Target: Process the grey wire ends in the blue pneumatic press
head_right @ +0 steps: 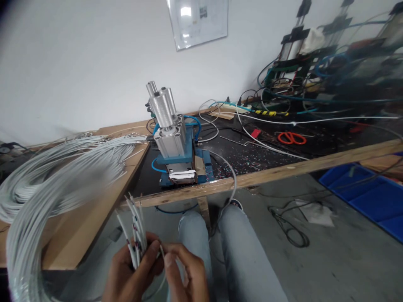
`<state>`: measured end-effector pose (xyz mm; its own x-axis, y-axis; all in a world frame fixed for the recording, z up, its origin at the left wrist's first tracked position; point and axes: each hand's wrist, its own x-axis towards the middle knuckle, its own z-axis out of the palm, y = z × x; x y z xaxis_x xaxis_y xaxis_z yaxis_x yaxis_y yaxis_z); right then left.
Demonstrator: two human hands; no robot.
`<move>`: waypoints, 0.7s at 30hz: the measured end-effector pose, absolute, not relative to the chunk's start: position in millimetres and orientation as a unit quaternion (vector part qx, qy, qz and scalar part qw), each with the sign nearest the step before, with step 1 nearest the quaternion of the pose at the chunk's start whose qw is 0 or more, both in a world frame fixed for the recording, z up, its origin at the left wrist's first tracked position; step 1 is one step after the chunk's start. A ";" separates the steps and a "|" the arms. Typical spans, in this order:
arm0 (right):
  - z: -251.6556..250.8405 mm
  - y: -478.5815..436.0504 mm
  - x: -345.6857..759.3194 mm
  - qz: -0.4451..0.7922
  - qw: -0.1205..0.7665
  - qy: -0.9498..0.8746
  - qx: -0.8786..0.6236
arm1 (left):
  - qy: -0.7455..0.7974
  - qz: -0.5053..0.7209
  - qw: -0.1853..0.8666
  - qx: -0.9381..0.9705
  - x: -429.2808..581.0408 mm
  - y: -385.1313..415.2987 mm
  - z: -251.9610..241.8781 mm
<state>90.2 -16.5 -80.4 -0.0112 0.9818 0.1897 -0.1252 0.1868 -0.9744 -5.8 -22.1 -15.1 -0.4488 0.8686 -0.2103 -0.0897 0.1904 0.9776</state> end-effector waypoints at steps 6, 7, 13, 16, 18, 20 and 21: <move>-82.5 18.9 133.2 0.208 0.516 -0.801 -0.221 | 0.613 0.564 0.466 0.298 -7.6 -3.8 3.7; -80.4 24.6 136.6 0.182 0.503 -0.817 -0.217 | 0.610 0.568 0.469 0.292 -7.5 -1.1 6.1; -56.3 63.3 138.7 0.102 0.542 -0.788 -0.273 | 0.607 0.670 0.321 0.283 -4.8 16.1 25.7; -47.0 81.8 138.0 0.131 0.561 -0.767 -0.283 | 0.586 0.728 0.218 0.280 5.4 28.0 41.8; -44.3 90.1 138.4 0.137 0.569 -0.757 -0.290 | 0.560 0.764 0.173 0.271 13.5 36.1 50.0; -43.8 94.9 139.3 0.136 0.570 -0.754 -0.297 | 0.536 0.787 0.147 0.267 19.1 43.0 53.4; -44.2 96.2 139.8 0.134 0.568 -0.755 -0.301 | 0.527 0.792 0.147 0.270 20.5 45.8 53.4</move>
